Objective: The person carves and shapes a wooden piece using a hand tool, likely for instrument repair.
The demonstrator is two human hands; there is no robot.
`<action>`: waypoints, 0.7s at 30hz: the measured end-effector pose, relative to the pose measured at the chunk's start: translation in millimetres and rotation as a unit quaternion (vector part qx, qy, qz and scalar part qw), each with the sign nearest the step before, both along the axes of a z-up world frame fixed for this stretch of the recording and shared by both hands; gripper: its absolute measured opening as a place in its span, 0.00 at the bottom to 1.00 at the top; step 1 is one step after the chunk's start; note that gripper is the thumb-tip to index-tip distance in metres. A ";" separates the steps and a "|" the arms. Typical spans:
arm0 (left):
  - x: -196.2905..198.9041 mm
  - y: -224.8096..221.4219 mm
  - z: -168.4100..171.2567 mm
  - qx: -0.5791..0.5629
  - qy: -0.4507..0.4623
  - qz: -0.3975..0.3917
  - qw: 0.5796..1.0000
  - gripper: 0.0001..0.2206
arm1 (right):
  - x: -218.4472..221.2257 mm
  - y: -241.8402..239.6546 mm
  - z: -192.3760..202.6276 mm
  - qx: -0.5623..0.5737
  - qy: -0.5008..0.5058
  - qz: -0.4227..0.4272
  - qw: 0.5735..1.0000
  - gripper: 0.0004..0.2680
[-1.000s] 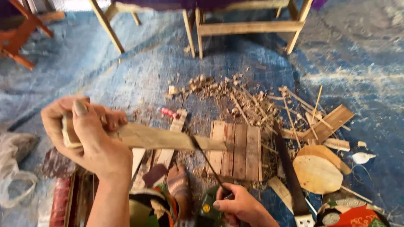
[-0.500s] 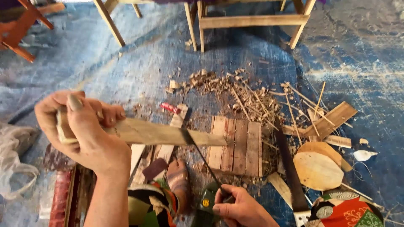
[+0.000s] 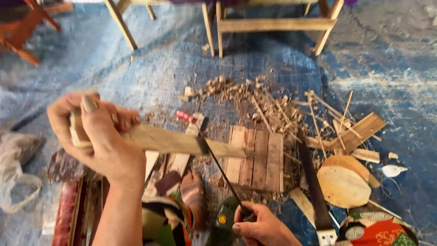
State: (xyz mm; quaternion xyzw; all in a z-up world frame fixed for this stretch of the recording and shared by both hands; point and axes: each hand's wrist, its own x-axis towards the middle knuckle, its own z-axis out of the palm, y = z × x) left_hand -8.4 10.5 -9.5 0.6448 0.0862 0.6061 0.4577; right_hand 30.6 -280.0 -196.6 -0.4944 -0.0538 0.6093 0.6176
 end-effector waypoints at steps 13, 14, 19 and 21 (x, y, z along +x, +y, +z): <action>6.2 -4.6 8.5 -0.012 -0.011 -0.003 1.000 0.02 | 4.8 2.3 1.0 -0.063 -0.031 -0.035 0.997 0.10; 4.3 -8.3 8.8 -0.009 -0.007 0.004 1.000 0.02 | 0.1 -0.5 6.7 -0.042 -0.023 -0.016 0.999 0.08; 2.2 3.7 1.1 0.021 -0.005 0.032 0.999 0.02 | 19.2 -5.3 -72.2 -0.049 0.006 -0.062 0.997 0.10; 4.2 4.5 1.9 -0.008 -0.019 -0.011 1.000 0.02 | 36.6 -9.8 -109.8 -0.163 -0.041 -0.088 0.982 0.07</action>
